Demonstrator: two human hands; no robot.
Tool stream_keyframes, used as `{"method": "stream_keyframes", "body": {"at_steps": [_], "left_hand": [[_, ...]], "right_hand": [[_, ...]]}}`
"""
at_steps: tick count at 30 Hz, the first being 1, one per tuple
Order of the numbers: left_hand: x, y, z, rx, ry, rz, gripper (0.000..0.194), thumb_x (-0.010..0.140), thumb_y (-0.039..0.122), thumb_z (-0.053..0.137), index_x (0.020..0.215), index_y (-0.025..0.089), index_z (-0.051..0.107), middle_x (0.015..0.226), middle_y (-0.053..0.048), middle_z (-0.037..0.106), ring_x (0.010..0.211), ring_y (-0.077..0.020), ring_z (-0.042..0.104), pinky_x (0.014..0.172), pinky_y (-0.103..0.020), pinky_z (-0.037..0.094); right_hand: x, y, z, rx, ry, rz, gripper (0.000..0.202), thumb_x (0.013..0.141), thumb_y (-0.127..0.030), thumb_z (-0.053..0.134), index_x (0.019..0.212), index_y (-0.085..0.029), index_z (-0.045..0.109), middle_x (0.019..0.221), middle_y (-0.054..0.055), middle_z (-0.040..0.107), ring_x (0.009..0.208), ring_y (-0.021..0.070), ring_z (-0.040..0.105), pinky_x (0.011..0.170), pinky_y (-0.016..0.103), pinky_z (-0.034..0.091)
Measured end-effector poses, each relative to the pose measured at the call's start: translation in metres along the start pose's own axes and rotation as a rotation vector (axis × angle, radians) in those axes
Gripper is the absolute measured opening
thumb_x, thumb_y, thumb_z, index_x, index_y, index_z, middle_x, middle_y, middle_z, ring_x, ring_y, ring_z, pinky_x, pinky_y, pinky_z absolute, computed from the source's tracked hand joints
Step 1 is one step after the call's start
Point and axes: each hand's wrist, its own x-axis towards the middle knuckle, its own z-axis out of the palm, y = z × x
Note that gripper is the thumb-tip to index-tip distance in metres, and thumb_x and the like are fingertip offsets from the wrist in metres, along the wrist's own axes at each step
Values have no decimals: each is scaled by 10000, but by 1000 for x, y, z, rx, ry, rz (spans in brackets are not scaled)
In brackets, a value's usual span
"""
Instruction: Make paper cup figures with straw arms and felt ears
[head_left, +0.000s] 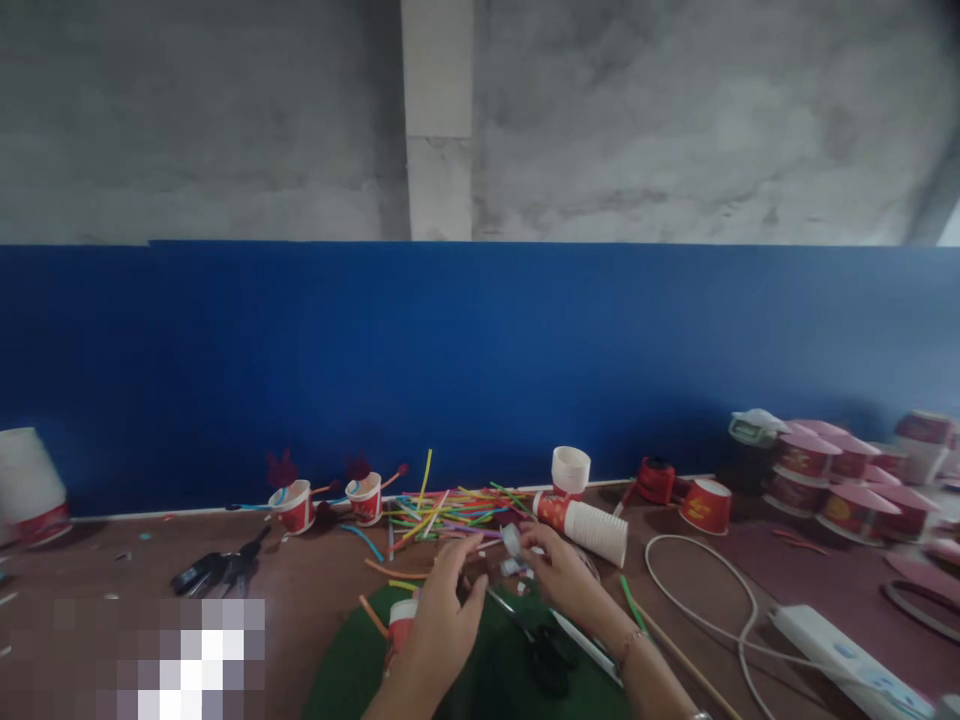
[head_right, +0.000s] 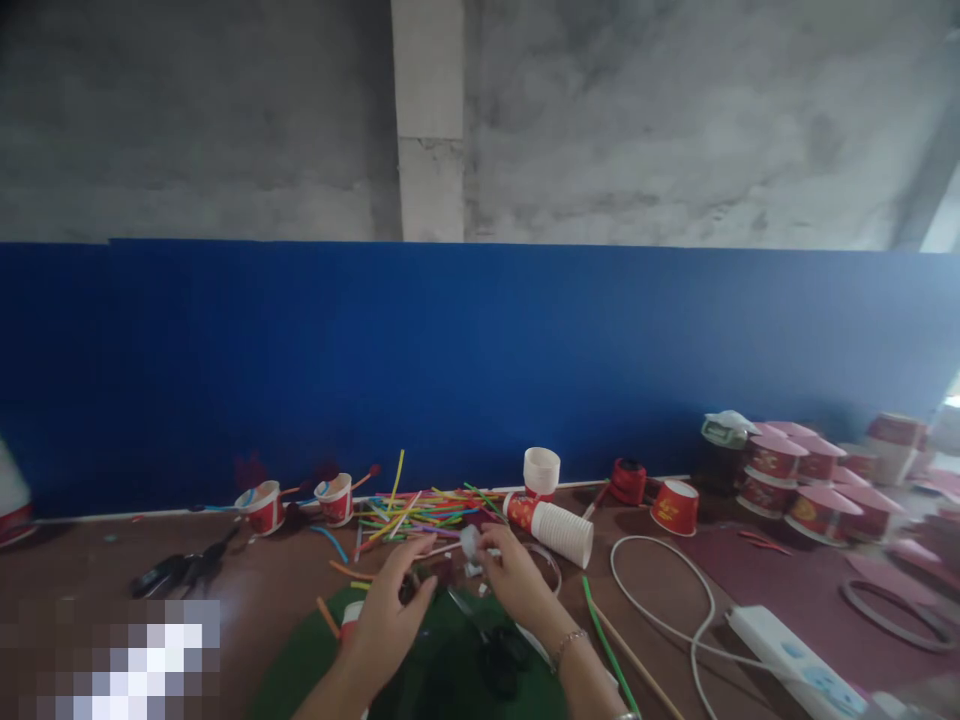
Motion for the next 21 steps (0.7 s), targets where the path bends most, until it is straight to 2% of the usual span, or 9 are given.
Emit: {"method": "stream_keyframes", "body": {"at_steps": [2,4,8,11,13,16,21], "left_hand": [[1,-3,2,56,-41,51,454,764,109,479,1190,244,555,1217,-74,580,1148,-220,510,985,-372,394],[-1,-5,2,92,-63,58,438,764,96,462,1159,246,576,1170,-71,609,1113,-215,538,967,-360,410],[-3,-9,-4,148,-69,-7,328,820,169,430,1089,236,606,991,-69,676,944,-216,617,866,-350,465],[-1,-11,-10,167,-65,-25,307,823,191,430,1068,230,610,906,-60,678,871,-213,629,813,-338,479],[1,-12,-11,161,-54,-31,303,802,180,448,1044,230,623,878,-54,680,840,-212,633,789,-333,485],[2,-11,-11,150,-46,-10,258,792,180,463,955,230,656,916,-64,688,879,-224,629,809,-344,483],[2,-5,-9,107,-45,63,245,838,196,430,929,212,657,935,-83,659,912,-220,616,830,-344,487]], "right_hand": [[2,-8,7,21,-27,-26,126,793,-192,465,782,-176,589,1065,95,623,975,211,585,841,297,451],[3,-8,10,-51,-54,-24,145,780,-188,474,810,-179,615,991,75,648,915,208,601,809,301,461],[2,14,1,-313,-31,117,259,790,-194,453,984,-176,625,1021,78,653,950,208,596,837,298,441],[-6,31,-12,-442,2,249,162,753,-198,498,802,-157,646,880,118,666,885,258,602,786,349,434],[-12,37,-16,-502,-6,288,83,701,-176,555,650,-172,620,794,114,666,835,272,601,732,349,427],[-16,34,-13,-543,-1,270,139,718,-125,519,614,-180,593,808,104,672,860,269,596,735,338,402],[-8,17,-5,-470,7,139,250,824,-105,343,865,-172,581,805,62,666,805,194,604,763,287,394]]}}
